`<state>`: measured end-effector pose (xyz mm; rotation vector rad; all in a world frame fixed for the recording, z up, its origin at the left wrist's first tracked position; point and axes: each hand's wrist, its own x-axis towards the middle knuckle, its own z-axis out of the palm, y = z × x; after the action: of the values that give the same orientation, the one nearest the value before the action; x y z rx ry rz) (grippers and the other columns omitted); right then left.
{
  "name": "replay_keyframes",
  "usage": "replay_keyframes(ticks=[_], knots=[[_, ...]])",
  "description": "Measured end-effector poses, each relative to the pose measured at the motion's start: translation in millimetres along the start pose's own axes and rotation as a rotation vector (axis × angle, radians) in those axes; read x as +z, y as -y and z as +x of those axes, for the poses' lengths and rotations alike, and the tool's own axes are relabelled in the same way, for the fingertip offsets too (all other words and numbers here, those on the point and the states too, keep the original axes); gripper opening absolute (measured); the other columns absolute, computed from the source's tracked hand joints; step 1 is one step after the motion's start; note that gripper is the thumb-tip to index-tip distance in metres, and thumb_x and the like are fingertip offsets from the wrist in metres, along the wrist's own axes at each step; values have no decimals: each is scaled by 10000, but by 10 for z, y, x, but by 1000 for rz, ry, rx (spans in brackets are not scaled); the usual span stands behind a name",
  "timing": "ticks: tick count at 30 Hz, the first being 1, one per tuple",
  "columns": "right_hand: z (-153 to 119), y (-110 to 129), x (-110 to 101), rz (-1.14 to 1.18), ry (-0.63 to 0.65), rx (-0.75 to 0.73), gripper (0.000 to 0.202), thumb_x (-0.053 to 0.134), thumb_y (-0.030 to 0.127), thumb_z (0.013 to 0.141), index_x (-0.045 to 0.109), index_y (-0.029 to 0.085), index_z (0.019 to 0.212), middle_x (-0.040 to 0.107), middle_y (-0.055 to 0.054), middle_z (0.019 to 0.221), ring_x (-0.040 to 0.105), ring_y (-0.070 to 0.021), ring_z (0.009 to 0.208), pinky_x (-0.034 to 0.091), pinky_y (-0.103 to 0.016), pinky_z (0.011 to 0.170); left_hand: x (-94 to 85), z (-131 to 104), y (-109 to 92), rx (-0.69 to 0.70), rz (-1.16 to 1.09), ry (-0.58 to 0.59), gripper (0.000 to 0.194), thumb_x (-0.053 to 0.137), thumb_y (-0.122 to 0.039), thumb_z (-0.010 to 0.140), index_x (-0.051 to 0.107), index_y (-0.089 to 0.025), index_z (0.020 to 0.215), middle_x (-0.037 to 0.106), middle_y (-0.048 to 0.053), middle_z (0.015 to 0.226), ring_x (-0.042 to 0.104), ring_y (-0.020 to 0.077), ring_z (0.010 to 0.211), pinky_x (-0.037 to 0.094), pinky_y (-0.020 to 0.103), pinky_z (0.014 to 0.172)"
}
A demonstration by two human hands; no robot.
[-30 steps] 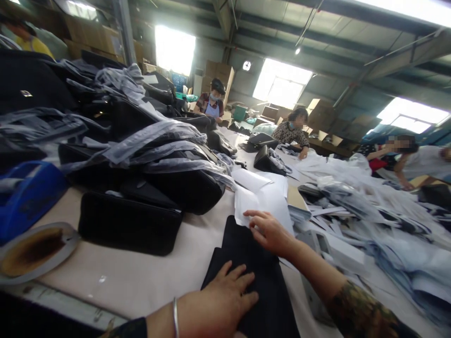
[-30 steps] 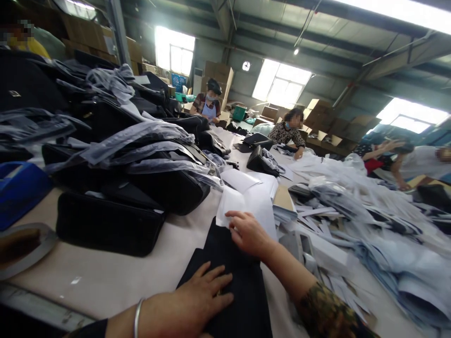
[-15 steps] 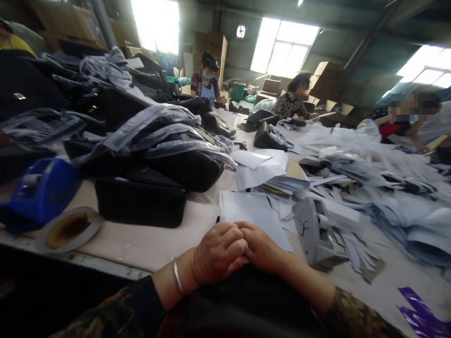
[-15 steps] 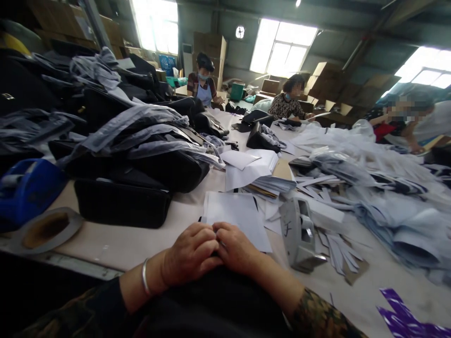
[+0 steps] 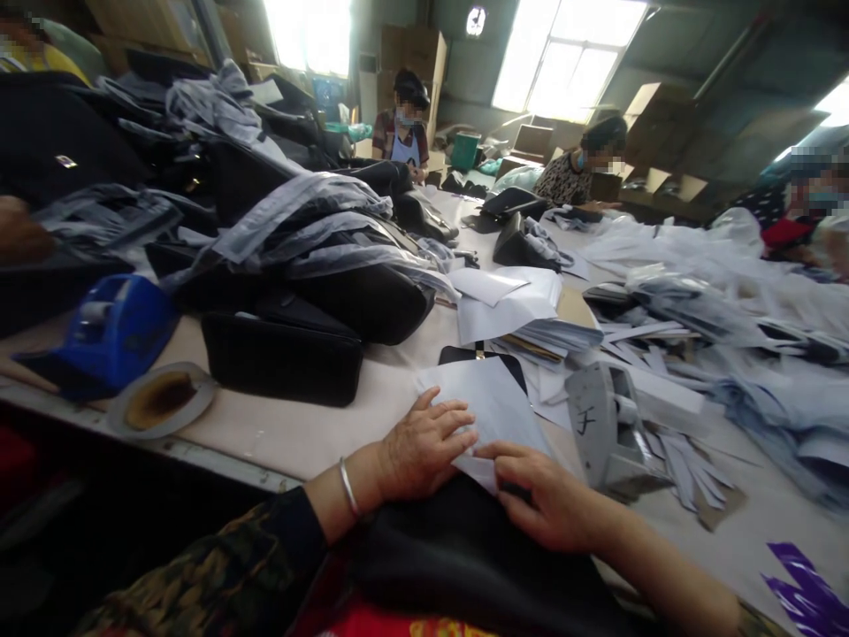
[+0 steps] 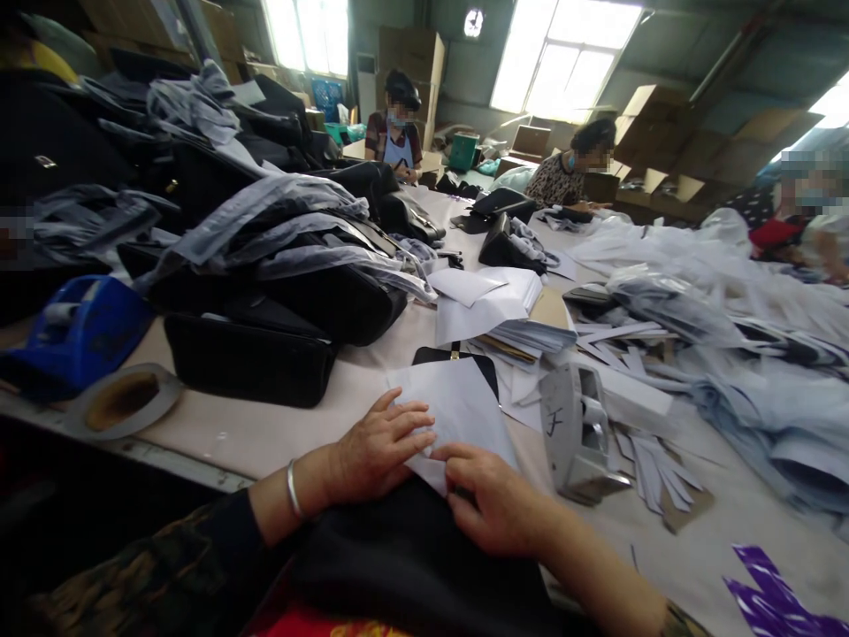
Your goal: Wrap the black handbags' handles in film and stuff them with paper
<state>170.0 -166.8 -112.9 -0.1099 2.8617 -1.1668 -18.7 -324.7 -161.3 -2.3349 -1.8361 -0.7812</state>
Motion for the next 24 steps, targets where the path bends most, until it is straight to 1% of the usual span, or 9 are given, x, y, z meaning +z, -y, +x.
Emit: replay_keyframes(ticks=[3,6,9,11,13,16,19,21,24], knots=[[-93,-98,-221,52,75,57,176,541,59,792,580,229,766,696,-66,1184,675,-218,1021,532,-323,900,6,6,11,80,12,45,151,548,-209,943,684,-211,1010,714,47,1123,633,201,1084,262,503,1180],[-124,-203,-421,26,73,96,152,570,93,801,612,226,738,718,-64,1156,685,-232,1004,527,-335,897,40,20,24,146,56,62,140,548,-187,943,686,-208,940,706,29,1029,623,180,939,354,460,1102],[-93,-288,-511,17,149,103,114,605,182,862,670,223,778,731,-68,1097,682,-238,995,518,-345,913,57,30,20,168,97,59,139,559,-212,945,693,-209,912,681,41,951,576,183,839,446,389,900],[-26,-333,-486,19,124,154,158,573,294,935,703,226,878,738,-62,1010,683,-225,942,523,-341,877,54,28,10,162,127,49,156,552,-222,952,692,-208,884,659,47,892,543,179,777,437,358,771],[81,-367,-397,-49,-11,228,226,537,378,968,702,224,973,731,-59,957,677,-218,896,524,-339,825,48,20,1,159,160,31,177,533,-220,964,687,-205,878,637,46,848,521,176,738,407,350,702],[280,-385,-196,-245,-151,258,278,624,395,907,666,213,1113,707,-80,1039,663,-235,915,512,-355,813,44,3,-8,185,191,1,187,512,-213,974,673,-199,880,615,39,808,509,177,715,379,355,666],[435,-366,-17,-439,-118,279,409,751,380,792,657,187,1140,675,-121,1067,652,-267,918,498,-359,786,50,-16,-10,191,205,-28,178,512,-211,976,656,-193,873,605,35,797,512,178,719,371,357,664],[480,-354,53,-480,-73,300,302,753,345,791,675,183,1033,672,-110,980,647,-253,850,482,-340,731,59,-28,-6,165,204,-52,192,510,-218,978,641,-191,841,599,36,792,511,174,718,366,351,660],[478,-368,83,-377,-20,274,64,670,268,868,671,204,876,672,-53,851,637,-212,779,465,-313,708,87,-43,12,126,185,-73,230,496,-213,980,624,-185,792,595,38,782,505,168,712,359,339,651]])
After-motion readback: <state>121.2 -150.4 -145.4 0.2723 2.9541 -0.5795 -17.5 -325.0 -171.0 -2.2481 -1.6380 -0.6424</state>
